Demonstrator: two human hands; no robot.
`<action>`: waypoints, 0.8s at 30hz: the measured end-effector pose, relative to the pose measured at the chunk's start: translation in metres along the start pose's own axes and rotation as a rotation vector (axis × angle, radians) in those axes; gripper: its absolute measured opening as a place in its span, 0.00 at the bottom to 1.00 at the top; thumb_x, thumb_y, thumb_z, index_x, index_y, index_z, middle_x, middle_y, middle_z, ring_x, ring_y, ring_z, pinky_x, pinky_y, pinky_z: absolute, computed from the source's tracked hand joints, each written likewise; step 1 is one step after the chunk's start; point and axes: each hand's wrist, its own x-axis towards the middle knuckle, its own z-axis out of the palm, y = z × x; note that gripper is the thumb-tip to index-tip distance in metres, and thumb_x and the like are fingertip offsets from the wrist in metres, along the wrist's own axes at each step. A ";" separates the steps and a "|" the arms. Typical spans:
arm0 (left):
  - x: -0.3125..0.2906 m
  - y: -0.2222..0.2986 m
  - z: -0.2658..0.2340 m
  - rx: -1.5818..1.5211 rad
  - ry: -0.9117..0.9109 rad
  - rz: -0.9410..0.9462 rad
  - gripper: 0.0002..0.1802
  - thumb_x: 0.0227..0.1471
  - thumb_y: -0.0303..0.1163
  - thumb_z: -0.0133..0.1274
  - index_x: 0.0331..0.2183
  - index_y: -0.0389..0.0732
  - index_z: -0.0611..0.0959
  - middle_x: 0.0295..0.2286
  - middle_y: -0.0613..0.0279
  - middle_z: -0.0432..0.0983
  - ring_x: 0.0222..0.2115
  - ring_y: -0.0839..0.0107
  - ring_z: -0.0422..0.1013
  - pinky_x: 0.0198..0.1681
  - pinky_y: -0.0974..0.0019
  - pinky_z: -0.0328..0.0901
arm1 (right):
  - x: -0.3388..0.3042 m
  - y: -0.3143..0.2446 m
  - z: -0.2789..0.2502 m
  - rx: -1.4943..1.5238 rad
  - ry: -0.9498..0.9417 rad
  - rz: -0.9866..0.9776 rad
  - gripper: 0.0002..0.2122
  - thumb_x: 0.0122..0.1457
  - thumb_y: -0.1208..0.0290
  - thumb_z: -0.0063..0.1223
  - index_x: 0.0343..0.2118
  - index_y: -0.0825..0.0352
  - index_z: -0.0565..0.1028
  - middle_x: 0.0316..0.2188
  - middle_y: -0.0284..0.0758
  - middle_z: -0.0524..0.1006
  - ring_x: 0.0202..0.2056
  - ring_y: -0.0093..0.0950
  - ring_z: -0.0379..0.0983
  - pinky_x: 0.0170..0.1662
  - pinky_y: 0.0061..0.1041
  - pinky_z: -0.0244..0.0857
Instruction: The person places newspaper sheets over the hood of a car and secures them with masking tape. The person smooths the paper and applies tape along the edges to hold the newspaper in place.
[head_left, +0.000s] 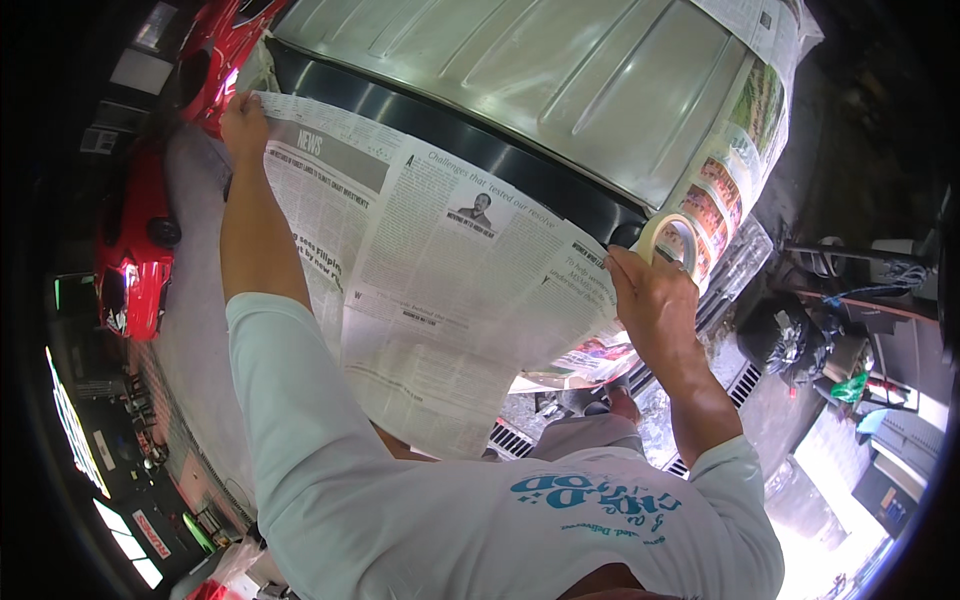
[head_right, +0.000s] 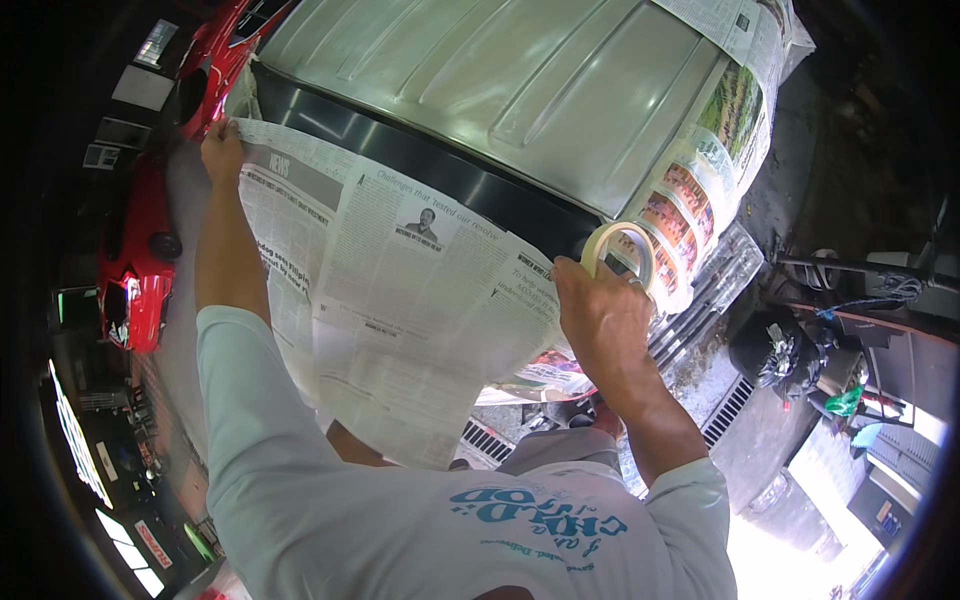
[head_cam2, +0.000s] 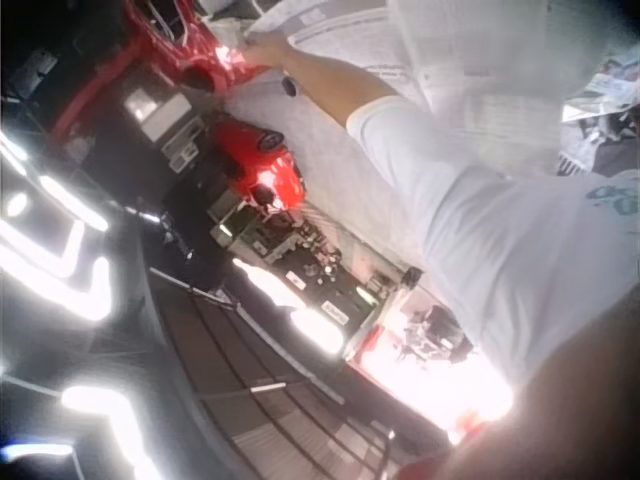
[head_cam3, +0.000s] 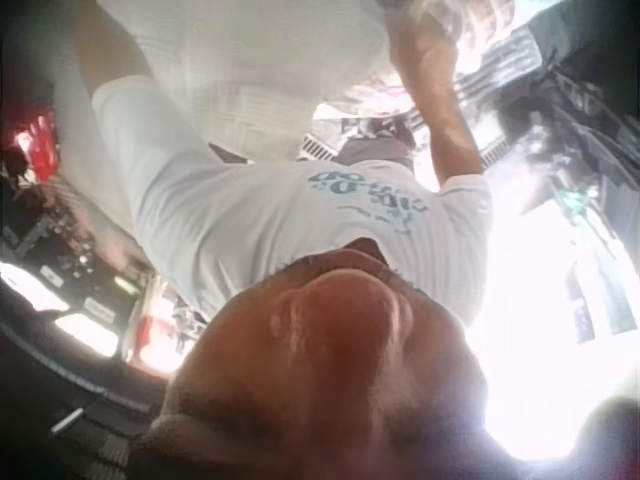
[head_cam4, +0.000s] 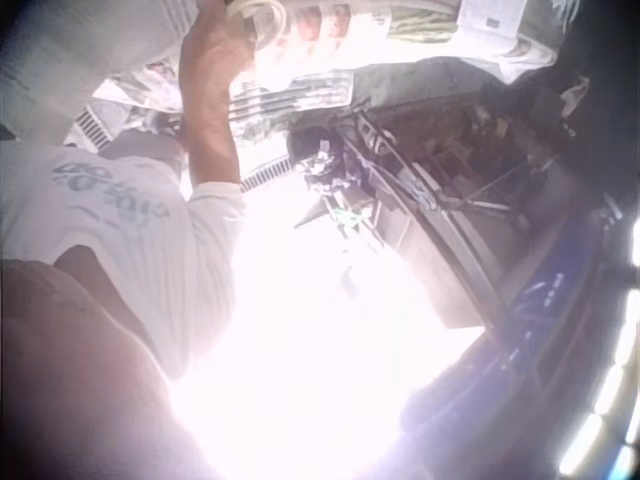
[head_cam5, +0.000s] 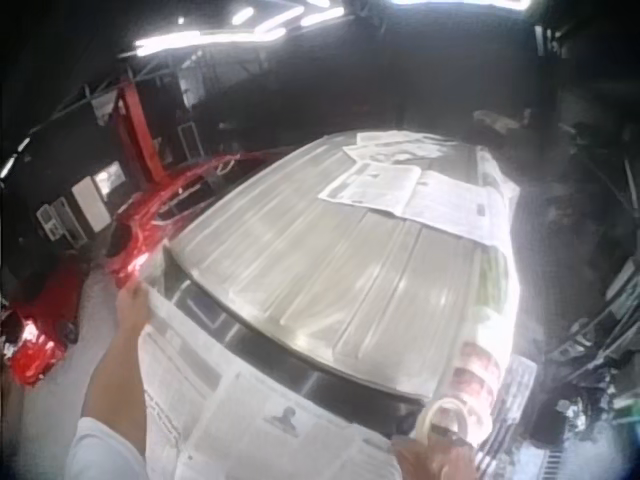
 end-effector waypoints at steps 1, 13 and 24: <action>0.002 0.001 0.006 -0.031 -0.038 -0.023 0.21 0.60 0.41 0.56 0.49 0.38 0.86 0.43 0.46 0.85 0.47 0.51 0.80 0.54 0.54 0.70 | 0.001 -0.001 0.005 -0.045 -0.030 0.029 0.07 0.60 0.69 0.66 0.40 0.62 0.86 0.25 0.46 0.81 0.24 0.46 0.78 0.30 0.41 0.72; -0.008 0.001 0.089 0.000 -0.106 -0.120 0.13 0.63 0.41 0.54 0.45 0.51 0.87 0.44 0.52 0.84 0.49 0.48 0.78 0.53 0.40 0.67 | -0.004 -0.003 0.031 -0.054 0.081 -0.004 0.07 0.60 0.76 0.63 0.41 0.67 0.84 0.27 0.47 0.78 0.26 0.47 0.77 0.29 0.42 0.70; -0.026 0.011 0.097 0.249 0.141 0.055 0.11 0.62 0.40 0.56 0.41 0.47 0.87 0.41 0.59 0.80 0.48 0.54 0.76 0.55 0.44 0.63 | 0.001 -0.006 0.037 0.049 0.010 0.128 0.08 0.61 0.76 0.63 0.42 0.71 0.84 0.26 0.47 0.79 0.25 0.43 0.78 0.29 0.39 0.71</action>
